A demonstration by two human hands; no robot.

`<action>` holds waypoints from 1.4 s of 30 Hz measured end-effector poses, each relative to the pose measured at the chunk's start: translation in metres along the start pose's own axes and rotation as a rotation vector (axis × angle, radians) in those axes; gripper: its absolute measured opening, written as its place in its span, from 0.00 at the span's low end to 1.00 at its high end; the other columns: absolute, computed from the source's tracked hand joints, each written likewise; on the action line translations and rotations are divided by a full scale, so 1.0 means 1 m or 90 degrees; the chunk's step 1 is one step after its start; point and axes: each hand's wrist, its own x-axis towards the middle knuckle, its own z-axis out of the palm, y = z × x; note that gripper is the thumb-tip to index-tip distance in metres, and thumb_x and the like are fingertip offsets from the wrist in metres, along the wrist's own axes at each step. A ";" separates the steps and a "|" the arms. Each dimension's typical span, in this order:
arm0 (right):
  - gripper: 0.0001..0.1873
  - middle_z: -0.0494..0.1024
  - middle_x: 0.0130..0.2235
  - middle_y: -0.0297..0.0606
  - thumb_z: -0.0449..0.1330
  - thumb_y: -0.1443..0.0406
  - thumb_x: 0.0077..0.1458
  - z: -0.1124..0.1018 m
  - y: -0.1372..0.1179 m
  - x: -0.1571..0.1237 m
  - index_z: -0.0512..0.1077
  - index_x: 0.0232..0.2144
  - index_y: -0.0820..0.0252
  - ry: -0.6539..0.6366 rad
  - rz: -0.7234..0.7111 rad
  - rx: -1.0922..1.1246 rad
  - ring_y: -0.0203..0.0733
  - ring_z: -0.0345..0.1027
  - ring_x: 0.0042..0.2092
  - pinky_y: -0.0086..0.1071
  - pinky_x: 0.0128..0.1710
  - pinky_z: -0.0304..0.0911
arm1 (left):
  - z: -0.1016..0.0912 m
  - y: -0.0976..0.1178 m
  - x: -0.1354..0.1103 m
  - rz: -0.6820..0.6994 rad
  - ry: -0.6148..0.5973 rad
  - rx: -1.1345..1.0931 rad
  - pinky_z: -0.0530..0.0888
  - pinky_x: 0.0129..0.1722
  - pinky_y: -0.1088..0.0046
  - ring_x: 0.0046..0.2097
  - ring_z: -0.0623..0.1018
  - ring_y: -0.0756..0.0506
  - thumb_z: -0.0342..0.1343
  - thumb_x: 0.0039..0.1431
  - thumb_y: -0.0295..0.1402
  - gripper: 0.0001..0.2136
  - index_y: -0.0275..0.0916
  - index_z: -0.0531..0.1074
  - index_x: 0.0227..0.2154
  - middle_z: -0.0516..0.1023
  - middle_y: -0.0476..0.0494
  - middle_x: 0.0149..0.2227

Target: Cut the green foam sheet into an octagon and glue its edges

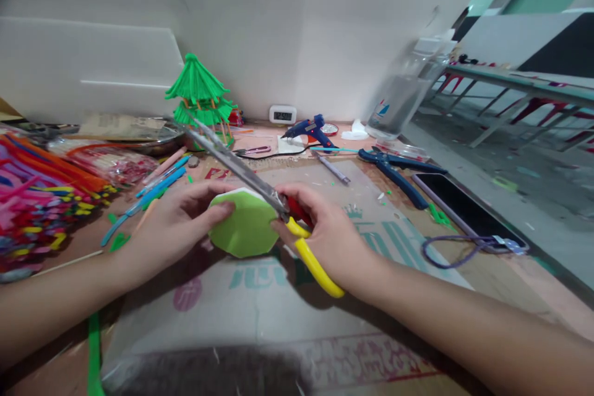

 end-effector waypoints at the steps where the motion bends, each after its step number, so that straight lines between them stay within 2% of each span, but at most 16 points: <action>1: 0.15 0.77 0.36 0.35 0.63 0.64 0.54 0.001 -0.002 -0.002 0.70 0.45 0.53 -0.008 0.004 -0.005 0.41 0.73 0.36 0.34 0.35 0.72 | -0.001 0.002 -0.001 0.009 0.005 0.013 0.73 0.32 0.74 0.36 0.77 0.47 0.55 0.63 0.42 0.11 0.42 0.77 0.41 0.80 0.47 0.38; 5: 0.15 0.76 0.35 0.34 0.62 0.65 0.54 0.005 -0.009 -0.006 0.70 0.45 0.54 -0.023 -0.015 -0.013 0.38 0.71 0.35 0.31 0.34 0.69 | -0.003 0.008 -0.004 0.039 0.015 0.051 0.73 0.37 0.75 0.38 0.78 0.48 0.56 0.63 0.42 0.11 0.42 0.79 0.37 0.81 0.49 0.37; 12: 0.17 0.75 0.34 0.32 0.61 0.67 0.54 0.009 -0.008 -0.012 0.69 0.47 0.54 -0.033 -0.041 -0.009 0.35 0.68 0.32 0.28 0.30 0.66 | -0.003 0.007 -0.008 0.099 0.016 0.059 0.73 0.39 0.75 0.39 0.77 0.48 0.56 0.64 0.38 0.08 0.42 0.78 0.36 0.81 0.50 0.37; 20: 0.17 0.76 0.35 0.32 0.62 0.67 0.53 0.010 -0.010 -0.011 0.70 0.46 0.53 -0.023 -0.051 -0.014 0.36 0.69 0.32 0.29 0.32 0.67 | -0.003 0.009 -0.010 0.068 0.002 0.073 0.74 0.37 0.75 0.39 0.78 0.48 0.57 0.63 0.39 0.08 0.41 0.76 0.36 0.80 0.50 0.36; 26: 0.16 0.76 0.34 0.31 0.61 0.68 0.53 0.010 -0.011 -0.012 0.70 0.45 0.53 -0.033 -0.067 -0.026 0.34 0.68 0.32 0.28 0.32 0.66 | -0.002 0.014 -0.011 0.090 -0.004 0.055 0.74 0.36 0.76 0.37 0.78 0.49 0.57 0.62 0.38 0.08 0.39 0.75 0.34 0.80 0.50 0.34; 37: 0.17 0.77 0.35 0.31 0.62 0.69 0.52 0.010 -0.008 -0.013 0.70 0.46 0.53 -0.025 -0.084 -0.040 0.34 0.69 0.33 0.27 0.34 0.67 | -0.003 0.005 -0.011 0.115 0.027 0.057 0.73 0.37 0.74 0.36 0.77 0.48 0.56 0.63 0.38 0.08 0.39 0.76 0.34 0.80 0.49 0.34; 42: 0.16 0.76 0.35 0.32 0.61 0.68 0.53 0.010 -0.009 -0.011 0.70 0.46 0.53 -0.024 -0.067 -0.031 0.34 0.69 0.33 0.27 0.33 0.67 | -0.001 0.008 -0.011 0.087 0.009 0.050 0.72 0.31 0.78 0.33 0.76 0.50 0.51 0.65 0.38 0.11 0.39 0.75 0.34 0.78 0.50 0.31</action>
